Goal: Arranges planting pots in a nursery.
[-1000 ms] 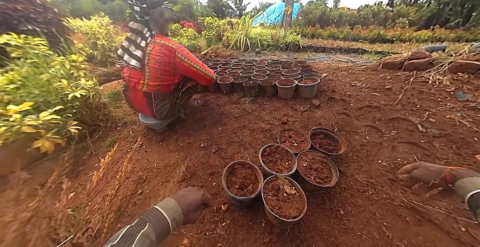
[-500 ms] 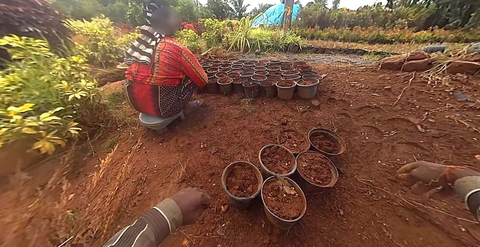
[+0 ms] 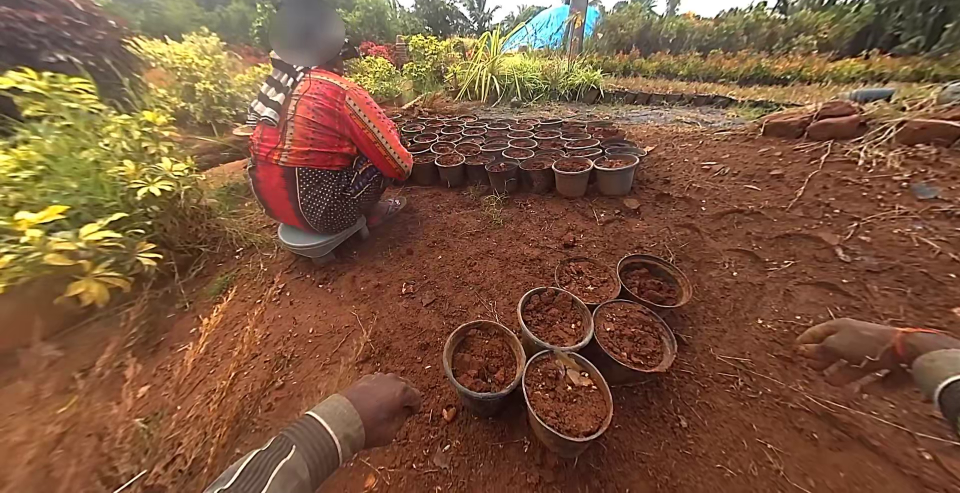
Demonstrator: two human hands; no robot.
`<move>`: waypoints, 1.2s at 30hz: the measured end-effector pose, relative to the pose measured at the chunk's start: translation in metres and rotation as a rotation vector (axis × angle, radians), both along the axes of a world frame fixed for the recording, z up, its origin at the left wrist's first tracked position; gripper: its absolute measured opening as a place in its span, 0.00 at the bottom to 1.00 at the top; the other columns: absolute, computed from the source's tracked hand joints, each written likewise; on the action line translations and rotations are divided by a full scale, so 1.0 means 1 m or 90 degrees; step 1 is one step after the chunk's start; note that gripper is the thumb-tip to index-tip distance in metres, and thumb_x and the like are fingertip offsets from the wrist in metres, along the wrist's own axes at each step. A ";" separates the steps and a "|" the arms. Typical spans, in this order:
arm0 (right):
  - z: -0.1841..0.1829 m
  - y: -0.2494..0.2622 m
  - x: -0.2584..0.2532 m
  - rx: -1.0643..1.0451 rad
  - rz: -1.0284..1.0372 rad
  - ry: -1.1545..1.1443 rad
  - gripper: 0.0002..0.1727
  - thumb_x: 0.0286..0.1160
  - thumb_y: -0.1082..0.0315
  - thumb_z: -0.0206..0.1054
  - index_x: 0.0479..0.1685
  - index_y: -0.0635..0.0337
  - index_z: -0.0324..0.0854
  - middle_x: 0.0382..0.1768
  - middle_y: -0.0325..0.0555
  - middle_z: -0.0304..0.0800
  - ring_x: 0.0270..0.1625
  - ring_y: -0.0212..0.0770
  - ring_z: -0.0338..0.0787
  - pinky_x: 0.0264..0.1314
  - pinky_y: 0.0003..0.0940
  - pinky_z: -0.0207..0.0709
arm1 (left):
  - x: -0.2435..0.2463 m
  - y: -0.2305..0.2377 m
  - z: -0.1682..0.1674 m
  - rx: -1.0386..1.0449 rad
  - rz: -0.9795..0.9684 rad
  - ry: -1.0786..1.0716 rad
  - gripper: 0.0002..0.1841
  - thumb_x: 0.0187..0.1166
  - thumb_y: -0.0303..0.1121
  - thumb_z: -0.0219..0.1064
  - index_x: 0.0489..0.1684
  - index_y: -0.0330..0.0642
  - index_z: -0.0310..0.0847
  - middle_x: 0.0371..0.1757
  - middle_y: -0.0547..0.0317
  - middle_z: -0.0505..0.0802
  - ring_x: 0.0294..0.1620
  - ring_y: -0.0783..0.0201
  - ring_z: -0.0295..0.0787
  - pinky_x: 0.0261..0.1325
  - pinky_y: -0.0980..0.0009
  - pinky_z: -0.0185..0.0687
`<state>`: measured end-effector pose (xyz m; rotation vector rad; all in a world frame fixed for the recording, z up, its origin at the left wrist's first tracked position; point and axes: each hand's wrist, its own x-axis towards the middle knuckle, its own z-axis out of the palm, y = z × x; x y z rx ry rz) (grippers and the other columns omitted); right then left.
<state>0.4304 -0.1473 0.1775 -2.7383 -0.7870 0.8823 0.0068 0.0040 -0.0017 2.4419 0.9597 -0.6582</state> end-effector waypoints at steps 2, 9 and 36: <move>0.000 0.001 0.001 -0.008 0.000 -0.001 0.22 0.91 0.76 0.48 0.81 0.70 0.64 0.75 0.65 0.74 0.65 0.43 0.82 0.66 0.33 0.72 | 0.001 0.000 0.000 -0.002 0.001 0.001 0.18 0.89 0.31 0.51 0.66 0.40 0.85 0.67 0.42 0.90 0.71 0.41 0.85 0.75 0.40 0.74; -0.001 0.006 0.000 -0.026 -0.008 -0.010 0.22 0.90 0.77 0.49 0.81 0.70 0.63 0.76 0.65 0.71 0.66 0.43 0.80 0.67 0.31 0.72 | 0.001 0.001 -0.001 0.002 0.005 0.002 0.17 0.89 0.31 0.52 0.65 0.41 0.86 0.66 0.43 0.90 0.70 0.42 0.86 0.73 0.39 0.75; -0.001 0.006 -0.001 -0.045 0.010 -0.019 0.27 0.88 0.77 0.48 0.86 0.64 0.62 0.82 0.62 0.70 0.73 0.44 0.79 0.74 0.36 0.67 | 0.000 0.002 -0.003 0.000 0.003 0.004 0.18 0.89 0.32 0.51 0.65 0.42 0.86 0.66 0.44 0.90 0.70 0.42 0.86 0.73 0.39 0.76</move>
